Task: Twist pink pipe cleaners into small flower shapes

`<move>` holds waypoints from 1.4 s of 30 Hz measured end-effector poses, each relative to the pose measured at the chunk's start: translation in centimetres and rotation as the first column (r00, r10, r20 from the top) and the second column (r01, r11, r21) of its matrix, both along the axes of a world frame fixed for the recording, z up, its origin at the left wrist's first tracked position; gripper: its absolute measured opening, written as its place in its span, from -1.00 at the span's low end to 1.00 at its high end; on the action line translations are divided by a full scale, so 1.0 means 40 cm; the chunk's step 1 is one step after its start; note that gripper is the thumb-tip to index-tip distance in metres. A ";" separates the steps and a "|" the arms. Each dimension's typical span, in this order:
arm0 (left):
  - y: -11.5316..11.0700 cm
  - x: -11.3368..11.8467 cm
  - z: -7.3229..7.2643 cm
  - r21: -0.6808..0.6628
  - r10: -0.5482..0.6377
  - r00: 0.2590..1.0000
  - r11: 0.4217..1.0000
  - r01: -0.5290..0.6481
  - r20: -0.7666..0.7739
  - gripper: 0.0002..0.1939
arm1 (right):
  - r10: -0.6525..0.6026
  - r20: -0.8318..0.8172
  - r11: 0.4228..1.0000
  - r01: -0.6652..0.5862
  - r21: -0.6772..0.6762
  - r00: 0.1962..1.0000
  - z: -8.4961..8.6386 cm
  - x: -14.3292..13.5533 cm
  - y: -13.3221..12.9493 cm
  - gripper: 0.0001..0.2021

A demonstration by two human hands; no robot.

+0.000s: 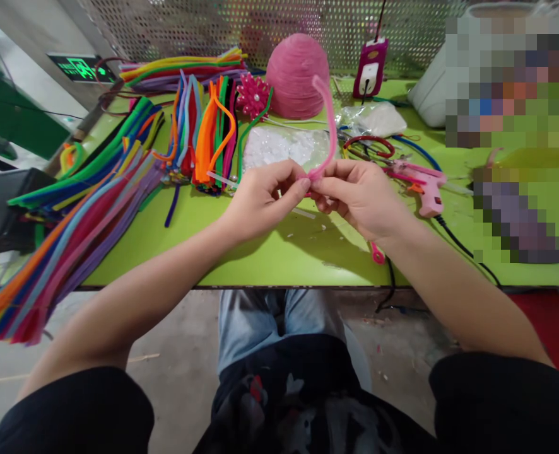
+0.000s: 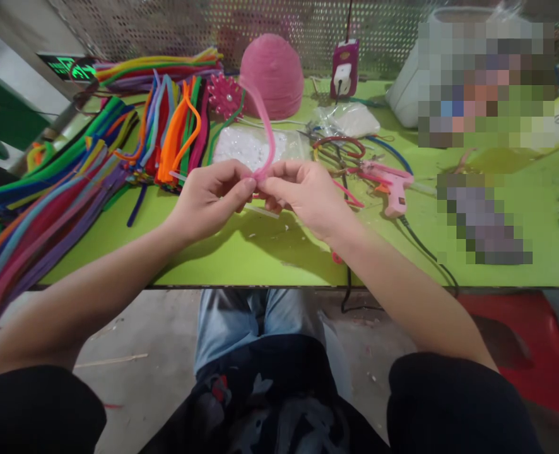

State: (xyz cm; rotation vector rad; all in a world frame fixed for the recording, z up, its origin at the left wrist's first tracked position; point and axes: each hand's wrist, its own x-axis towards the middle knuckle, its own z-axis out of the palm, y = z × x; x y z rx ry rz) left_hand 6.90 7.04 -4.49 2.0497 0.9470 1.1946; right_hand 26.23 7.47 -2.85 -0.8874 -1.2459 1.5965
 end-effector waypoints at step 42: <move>0.015 -0.016 0.024 -0.166 -0.222 0.961 0.954 0.250 0.168 -0.75 | -0.167 0.139 0.966 0.134 0.219 0.976 0.010 -0.010 -0.061 -0.77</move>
